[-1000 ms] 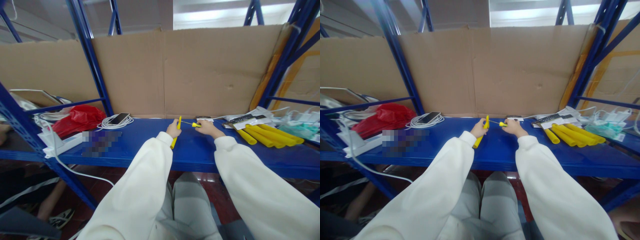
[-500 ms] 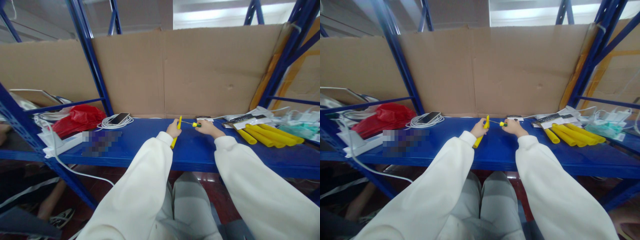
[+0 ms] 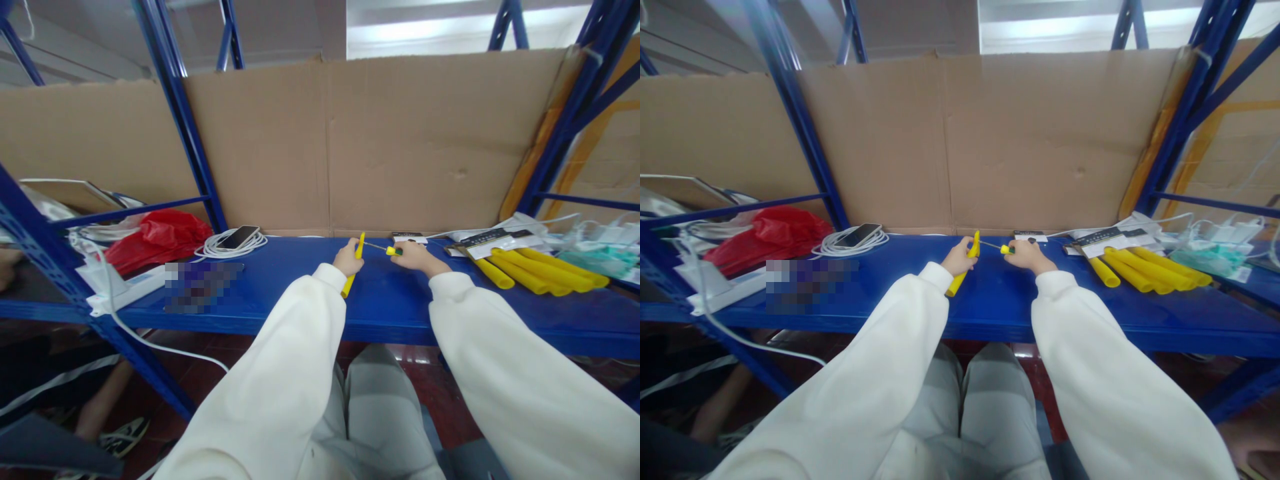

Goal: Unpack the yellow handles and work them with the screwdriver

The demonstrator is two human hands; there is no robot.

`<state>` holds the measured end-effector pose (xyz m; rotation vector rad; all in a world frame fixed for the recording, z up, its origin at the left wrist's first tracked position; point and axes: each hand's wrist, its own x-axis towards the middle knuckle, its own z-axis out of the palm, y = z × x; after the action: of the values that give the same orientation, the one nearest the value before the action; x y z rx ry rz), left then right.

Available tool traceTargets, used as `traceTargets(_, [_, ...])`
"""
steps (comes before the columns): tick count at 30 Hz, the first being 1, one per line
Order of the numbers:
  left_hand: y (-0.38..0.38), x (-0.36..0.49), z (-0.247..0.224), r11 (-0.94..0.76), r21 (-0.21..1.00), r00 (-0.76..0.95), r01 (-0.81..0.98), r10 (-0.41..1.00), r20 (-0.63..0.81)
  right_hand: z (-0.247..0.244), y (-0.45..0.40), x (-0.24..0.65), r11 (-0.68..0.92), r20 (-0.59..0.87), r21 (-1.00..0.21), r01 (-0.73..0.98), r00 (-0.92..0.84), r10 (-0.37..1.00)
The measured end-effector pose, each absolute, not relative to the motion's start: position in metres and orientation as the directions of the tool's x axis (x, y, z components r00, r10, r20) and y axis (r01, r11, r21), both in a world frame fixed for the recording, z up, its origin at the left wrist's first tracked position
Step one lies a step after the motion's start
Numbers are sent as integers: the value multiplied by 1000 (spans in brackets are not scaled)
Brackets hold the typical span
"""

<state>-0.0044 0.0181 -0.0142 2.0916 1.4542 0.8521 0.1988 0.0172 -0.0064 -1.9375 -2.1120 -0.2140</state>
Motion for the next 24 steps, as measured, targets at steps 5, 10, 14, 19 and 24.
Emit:
traceTargets(5, [20,-4,-16,-348,678,247,647,937,245,-9,21,200,122,303,-70,990,-96,948])
traceTargets(10, [21,-5,-16,-352,671,253,652,936,245,-12,28,205,146,328,-73,987,-114,938])
traceTargets(14, [21,-4,-16,-344,661,245,667,939,240,-12,29,209,139,340,-77,987,-105,935])
traceTargets(19, [20,-4,-16,-339,661,227,669,941,252,-12,29,212,164,272,-61,985,-142,952])
traceTargets(24, [16,-3,-13,-341,678,180,651,937,298,-14,29,211,207,209,-117,971,-180,961])
